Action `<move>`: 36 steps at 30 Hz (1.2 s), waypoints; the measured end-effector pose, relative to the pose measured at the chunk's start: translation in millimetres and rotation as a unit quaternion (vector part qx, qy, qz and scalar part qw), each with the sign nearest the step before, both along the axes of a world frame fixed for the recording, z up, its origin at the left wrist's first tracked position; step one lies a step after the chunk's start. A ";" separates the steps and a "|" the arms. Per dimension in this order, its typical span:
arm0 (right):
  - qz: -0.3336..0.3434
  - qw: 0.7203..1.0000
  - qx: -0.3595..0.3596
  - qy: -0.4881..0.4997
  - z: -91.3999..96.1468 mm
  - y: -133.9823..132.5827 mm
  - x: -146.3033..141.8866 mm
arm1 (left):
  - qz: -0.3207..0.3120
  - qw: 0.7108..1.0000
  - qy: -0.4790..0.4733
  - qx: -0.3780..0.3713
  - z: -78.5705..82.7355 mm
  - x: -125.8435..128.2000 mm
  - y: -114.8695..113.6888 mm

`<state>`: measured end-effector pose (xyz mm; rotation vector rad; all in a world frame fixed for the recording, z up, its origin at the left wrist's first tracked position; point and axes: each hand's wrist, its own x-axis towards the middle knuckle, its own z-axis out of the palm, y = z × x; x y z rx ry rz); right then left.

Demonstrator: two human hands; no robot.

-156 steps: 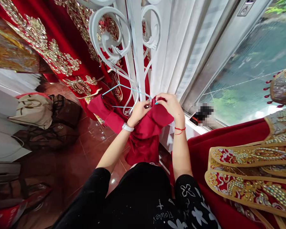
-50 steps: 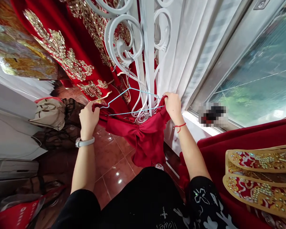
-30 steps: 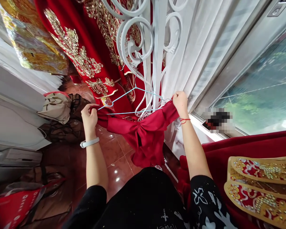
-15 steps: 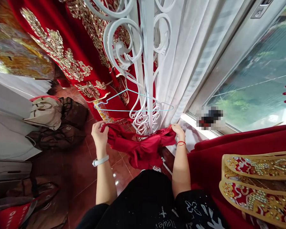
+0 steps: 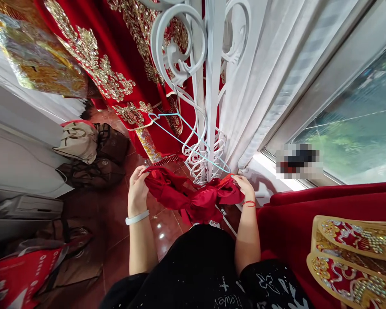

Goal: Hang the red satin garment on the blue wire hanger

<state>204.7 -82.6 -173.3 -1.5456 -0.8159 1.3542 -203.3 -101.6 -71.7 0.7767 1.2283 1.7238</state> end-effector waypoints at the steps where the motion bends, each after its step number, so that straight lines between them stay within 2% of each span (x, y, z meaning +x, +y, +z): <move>1: 0.007 1.000 -0.009 -0.001 -0.1 -0.6 -0.5 | -0.006 1.000 -0.027 -0.003 0.1 1.7 -1.6; 3: 0.003 0.999 -0.029 -0.014 0.9 -0.3 -1.0 | -0.010 0.998 -0.058 -0.005 1.1 4.7 -4.0; 7: -0.049 0.998 -0.023 -0.044 8.5 3.8 -1.4 | 0.006 0.997 -0.072 -0.002 2.4 7.7 -4.7; 15: -0.147 0.989 0.035 -0.007 37.5 3.9 3.6 | 0.044 0.998 -0.028 0.025 -4.5 -0.8 -2.8; 18: -0.163 0.985 0.062 0.012 52.1 1.2 8.3 | 0.071 0.997 0.007 0.040 -8.7 0.5 -0.7; 21: -0.163 0.980 0.098 0.057 65.7 -3.5 8.4 | 0.105 0.993 0.028 0.050 -11.5 5.7 1.9; 25: -0.143 0.968 0.180 0.105 77.1 -14.1 3.9 | 0.106 0.990 0.081 0.053 -10.4 9.7 3.8; 31: -0.117 0.952 0.279 0.049 97.4 -30.6 -2.2 | 0.133 0.976 0.134 0.104 -2.0 9.5 4.8; 36: -0.107 0.934 0.339 -0.014 127.5 -35.5 -29.1 | 0.163 0.967 0.155 0.116 -0.4 8.0 4.6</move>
